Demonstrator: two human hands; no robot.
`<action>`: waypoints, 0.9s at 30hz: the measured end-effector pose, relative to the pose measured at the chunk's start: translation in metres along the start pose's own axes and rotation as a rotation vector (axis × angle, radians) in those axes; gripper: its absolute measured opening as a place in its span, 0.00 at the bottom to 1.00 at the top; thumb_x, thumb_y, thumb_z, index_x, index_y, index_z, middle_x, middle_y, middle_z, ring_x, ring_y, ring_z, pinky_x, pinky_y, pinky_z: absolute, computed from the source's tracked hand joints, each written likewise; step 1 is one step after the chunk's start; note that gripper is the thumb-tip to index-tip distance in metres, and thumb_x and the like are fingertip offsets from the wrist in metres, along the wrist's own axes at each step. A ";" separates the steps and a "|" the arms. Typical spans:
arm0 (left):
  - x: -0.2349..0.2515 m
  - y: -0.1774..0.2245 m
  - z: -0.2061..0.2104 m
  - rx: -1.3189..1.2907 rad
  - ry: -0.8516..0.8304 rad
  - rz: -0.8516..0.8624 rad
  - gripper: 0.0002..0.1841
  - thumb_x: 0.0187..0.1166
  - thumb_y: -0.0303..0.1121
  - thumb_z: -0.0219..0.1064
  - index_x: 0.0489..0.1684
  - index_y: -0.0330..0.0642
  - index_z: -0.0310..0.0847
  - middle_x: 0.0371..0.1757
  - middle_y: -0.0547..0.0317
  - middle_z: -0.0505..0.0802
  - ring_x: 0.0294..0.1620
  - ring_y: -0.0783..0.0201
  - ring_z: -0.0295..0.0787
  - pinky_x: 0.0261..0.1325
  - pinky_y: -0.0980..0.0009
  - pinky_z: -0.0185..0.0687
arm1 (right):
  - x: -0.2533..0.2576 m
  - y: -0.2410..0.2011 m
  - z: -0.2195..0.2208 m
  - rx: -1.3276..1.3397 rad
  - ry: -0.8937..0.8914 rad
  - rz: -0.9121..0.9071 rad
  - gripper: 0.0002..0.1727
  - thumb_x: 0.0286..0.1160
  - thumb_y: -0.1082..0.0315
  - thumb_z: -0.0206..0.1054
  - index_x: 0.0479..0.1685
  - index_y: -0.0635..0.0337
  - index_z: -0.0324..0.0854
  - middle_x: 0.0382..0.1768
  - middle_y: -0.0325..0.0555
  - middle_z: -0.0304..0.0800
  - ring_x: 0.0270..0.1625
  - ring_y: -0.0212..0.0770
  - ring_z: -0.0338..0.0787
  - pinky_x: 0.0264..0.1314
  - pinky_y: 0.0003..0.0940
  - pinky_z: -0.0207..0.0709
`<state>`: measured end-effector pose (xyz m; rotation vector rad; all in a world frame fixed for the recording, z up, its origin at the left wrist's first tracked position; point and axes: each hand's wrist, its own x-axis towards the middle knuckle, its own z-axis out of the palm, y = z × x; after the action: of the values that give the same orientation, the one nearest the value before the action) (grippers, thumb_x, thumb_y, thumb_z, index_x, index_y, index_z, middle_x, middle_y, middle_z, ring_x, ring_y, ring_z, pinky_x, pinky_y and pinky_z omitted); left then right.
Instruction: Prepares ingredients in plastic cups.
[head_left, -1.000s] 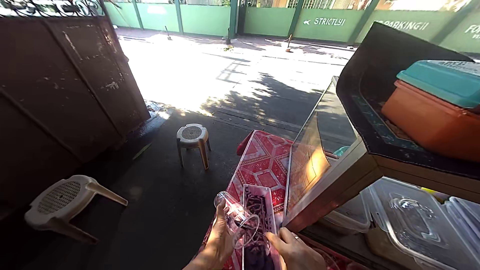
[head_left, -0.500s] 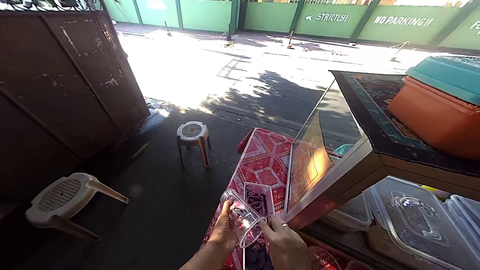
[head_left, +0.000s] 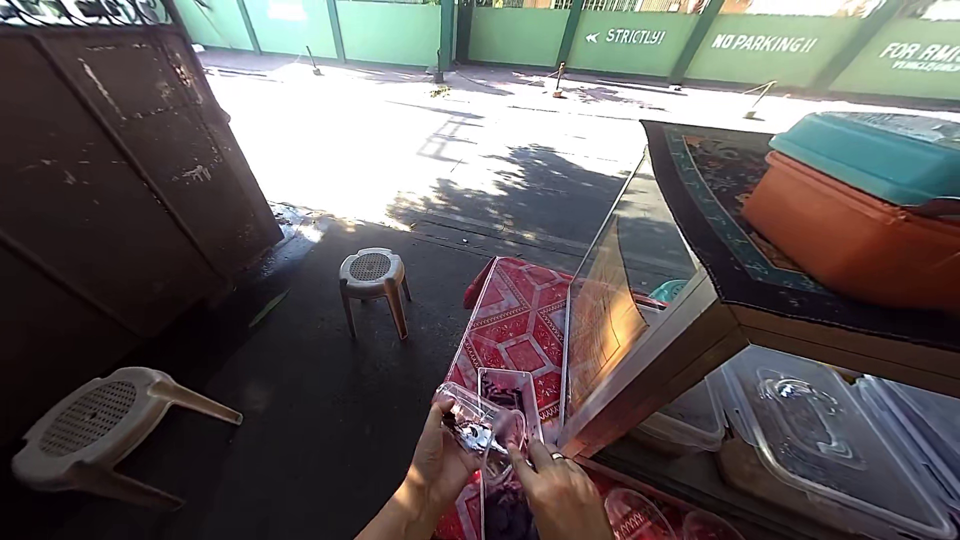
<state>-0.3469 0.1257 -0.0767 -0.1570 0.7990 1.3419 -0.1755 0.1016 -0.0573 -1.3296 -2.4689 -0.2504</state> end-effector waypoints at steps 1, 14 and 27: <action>0.001 0.005 -0.002 0.009 0.018 0.002 0.16 0.91 0.44 0.47 0.56 0.41 0.70 0.46 0.45 0.89 0.47 0.50 0.91 0.49 0.51 0.89 | -0.004 0.005 -0.007 0.006 -0.013 0.002 0.17 0.60 0.80 0.72 0.47 0.56 0.96 0.38 0.54 0.94 0.37 0.53 0.95 0.35 0.44 0.88; 0.009 0.004 -0.015 -0.150 -0.002 0.142 0.20 0.91 0.51 0.50 0.54 0.41 0.74 0.41 0.46 0.92 0.41 0.51 0.94 0.46 0.53 0.92 | -0.009 0.000 0.001 0.014 0.028 -0.037 0.16 0.64 0.79 0.69 0.49 0.57 0.96 0.44 0.51 0.97 0.47 0.51 0.96 0.44 0.43 0.88; 0.006 0.013 -0.018 -0.119 0.115 0.149 0.20 0.90 0.52 0.54 0.59 0.44 0.74 0.47 0.48 0.90 0.47 0.53 0.92 0.50 0.52 0.90 | 0.004 0.005 -0.009 -0.024 0.092 -0.025 0.16 0.63 0.79 0.70 0.46 0.54 0.96 0.40 0.48 0.96 0.42 0.49 0.96 0.39 0.42 0.87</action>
<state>-0.3666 0.1240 -0.0894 -0.2752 0.8405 1.5333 -0.1716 0.1050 -0.0477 -1.2676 -2.4143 -0.3406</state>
